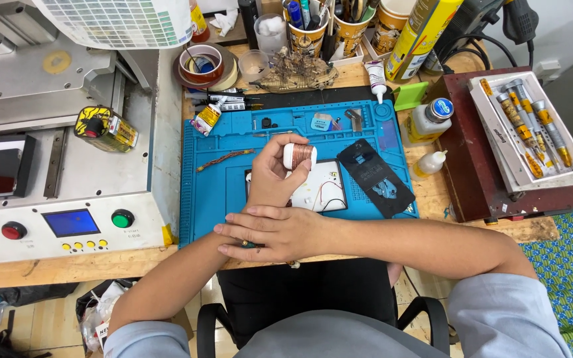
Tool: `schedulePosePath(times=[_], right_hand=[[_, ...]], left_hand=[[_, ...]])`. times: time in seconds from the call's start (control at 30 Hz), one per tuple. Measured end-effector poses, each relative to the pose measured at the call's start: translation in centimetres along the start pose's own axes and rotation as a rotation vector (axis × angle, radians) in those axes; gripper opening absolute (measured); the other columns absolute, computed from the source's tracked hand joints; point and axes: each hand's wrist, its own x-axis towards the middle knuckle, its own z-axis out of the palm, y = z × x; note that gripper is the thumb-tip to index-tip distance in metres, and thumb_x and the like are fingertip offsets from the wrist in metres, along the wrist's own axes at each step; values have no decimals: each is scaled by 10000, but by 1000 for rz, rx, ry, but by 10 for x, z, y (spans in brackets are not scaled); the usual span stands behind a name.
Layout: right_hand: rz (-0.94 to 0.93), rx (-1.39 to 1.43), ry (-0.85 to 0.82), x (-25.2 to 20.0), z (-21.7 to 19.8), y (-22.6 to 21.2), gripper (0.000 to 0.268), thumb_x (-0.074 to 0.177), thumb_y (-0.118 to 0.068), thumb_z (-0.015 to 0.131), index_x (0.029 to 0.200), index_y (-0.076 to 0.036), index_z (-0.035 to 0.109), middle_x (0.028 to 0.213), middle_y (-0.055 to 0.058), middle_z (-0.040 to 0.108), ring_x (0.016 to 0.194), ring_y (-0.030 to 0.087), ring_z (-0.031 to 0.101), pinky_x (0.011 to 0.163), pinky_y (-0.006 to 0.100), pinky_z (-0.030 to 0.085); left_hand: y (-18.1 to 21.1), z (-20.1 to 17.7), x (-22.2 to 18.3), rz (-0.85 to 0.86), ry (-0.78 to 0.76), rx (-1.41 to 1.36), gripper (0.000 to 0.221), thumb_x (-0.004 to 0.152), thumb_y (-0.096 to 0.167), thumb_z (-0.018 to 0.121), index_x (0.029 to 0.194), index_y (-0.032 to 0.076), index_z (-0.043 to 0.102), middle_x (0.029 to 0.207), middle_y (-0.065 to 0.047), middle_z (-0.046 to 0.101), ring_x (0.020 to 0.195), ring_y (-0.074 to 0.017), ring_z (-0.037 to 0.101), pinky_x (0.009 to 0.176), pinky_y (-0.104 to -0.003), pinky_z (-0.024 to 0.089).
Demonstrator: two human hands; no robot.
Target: Using a precision tool to adjust or repair the copper windings on a small electronic coil at a repair bench.
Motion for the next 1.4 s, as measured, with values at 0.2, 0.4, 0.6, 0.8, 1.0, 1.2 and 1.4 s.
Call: schedulePosePath(times=[0.2,0.4,0.6,0.8,1.0,1.2,1.4], right_hand=[[-10,-18,-16,1,-2,1,381,1196,-202,438,1503,-263,654,1583,110,665,1449,218,654,1271,394,387],[-7,-14,2,-1,2,-1,394,1195,-201,424,1502,-270,660,1581,109,666,1445,220,657,1272,396,383],[4,1,12,-1,3,-2,402,1195,-199,414,1501,-268,664,1574,109,674,1443,221,663,1272,395,386],[3,-4,19,-1,4,-1,412,1193,-210,403,1508,-267,663,1575,113,673,1447,226,658,1275,403,379],[2,4,38,0,4,0,407,1194,-217,404,1496,-261,674,1567,113,681,1438,226,668,1273,403,385],[9,5,26,2,1,2,369,1193,-208,451,1476,-252,685,1553,118,691,1412,225,685,1259,392,407],[30,32,48,-3,7,-2,371,1191,-225,458,1468,-263,702,1553,110,694,1412,226,689,1256,400,403]], left_hand=[[4,1,0,-12,-1,1,356,920,-57,770,1264,14,713,995,-117,731,905,-117,663,831,-289,604],[3,0,-1,-5,0,3,361,913,-65,773,1260,15,716,991,-121,732,900,-124,673,826,-289,606],[3,0,0,2,-18,2,359,923,-64,764,1271,4,707,996,-121,724,901,-120,661,830,-290,603],[-2,-1,-1,20,-17,16,375,926,-76,773,1287,2,705,1023,-136,729,934,-124,661,846,-307,609],[1,0,0,2,-11,5,375,923,-69,762,1285,6,702,1014,-120,723,910,-119,664,835,-288,602],[1,0,-1,-10,-3,14,362,927,-59,760,1279,10,709,1026,-115,732,931,-109,650,837,-292,597],[0,0,-1,-30,12,1,375,905,-66,773,1269,8,718,1012,-119,739,922,-114,664,836,-292,609]])
